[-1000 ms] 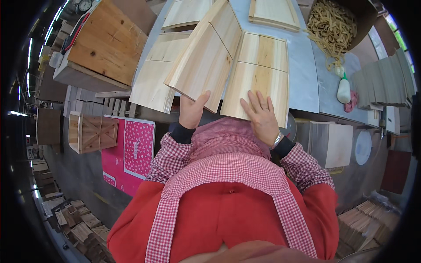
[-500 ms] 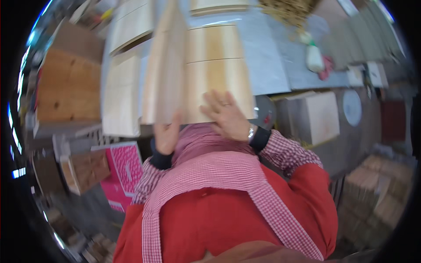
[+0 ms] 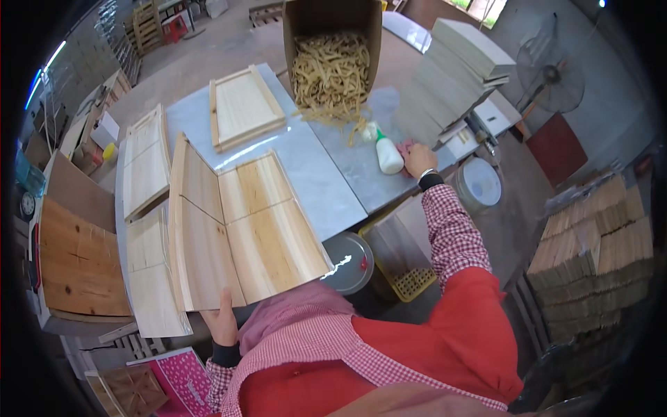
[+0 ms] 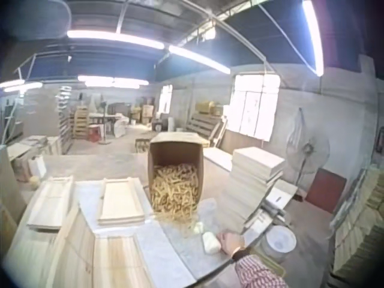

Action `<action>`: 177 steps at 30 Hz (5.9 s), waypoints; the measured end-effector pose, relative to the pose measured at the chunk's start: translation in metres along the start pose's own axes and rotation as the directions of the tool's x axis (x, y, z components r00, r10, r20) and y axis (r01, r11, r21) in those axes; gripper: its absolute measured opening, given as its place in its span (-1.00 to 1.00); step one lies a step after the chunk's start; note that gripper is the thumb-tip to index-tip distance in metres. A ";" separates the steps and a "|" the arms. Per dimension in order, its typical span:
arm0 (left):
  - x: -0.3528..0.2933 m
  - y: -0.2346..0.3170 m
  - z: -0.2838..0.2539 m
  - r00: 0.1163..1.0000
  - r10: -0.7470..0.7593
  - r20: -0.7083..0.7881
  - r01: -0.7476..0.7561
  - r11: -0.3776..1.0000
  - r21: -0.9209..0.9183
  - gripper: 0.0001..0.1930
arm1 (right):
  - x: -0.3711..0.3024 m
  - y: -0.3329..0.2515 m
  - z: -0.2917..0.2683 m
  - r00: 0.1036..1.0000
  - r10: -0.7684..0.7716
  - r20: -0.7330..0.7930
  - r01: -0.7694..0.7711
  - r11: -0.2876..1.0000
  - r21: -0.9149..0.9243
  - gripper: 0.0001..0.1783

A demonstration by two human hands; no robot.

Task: The person is applying wood glue to wooden panels and assembling them into small boxes.

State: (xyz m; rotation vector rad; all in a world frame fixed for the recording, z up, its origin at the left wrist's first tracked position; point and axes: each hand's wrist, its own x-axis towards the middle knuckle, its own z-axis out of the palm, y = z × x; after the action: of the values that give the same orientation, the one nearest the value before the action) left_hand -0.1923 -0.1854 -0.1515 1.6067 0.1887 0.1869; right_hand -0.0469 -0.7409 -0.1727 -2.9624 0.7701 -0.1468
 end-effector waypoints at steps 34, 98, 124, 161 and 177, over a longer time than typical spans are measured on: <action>0.007 0.000 0.009 0.997 0.042 0.071 -0.034 0.994 -0.105 -0.64 | -0.024 -0.263 -0.139 0.230 -0.799 -0.555 0.960 0.280 -0.005 -0.88; -0.009 0.003 0.004 0.995 0.066 0.073 -0.090 0.912 0.400 -0.65 | 0.009 -0.365 -0.054 0.500 -0.829 -0.249 0.846 0.529 -0.064 -0.59; -0.070 -0.065 0.307 0.082 -0.581 0.810 0.929 0.338 0.148 -0.60 | -0.243 0.057 0.041 0.983 -0.107 -0.148 0.088 0.988 -0.129 -0.33; 0.005 -0.015 -0.026 0.988 0.039 0.152 -0.057 0.991 0.118 -0.39 | -0.095 -0.310 -0.066 0.116 -0.529 -0.841 0.980 -0.077 0.183 -0.61; 0.017 -0.017 0.007 0.963 0.231 0.140 -0.263 0.919 0.295 -0.65 | -0.100 -0.310 -0.073 0.416 -0.813 -0.407 0.873 0.482 -0.070 -0.55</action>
State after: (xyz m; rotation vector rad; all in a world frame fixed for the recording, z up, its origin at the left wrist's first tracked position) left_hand -0.1748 -0.1874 -0.1684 1.9500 -0.0715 0.2799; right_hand 0.0069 -0.4260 -0.0767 -2.8423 -0.8356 -0.8284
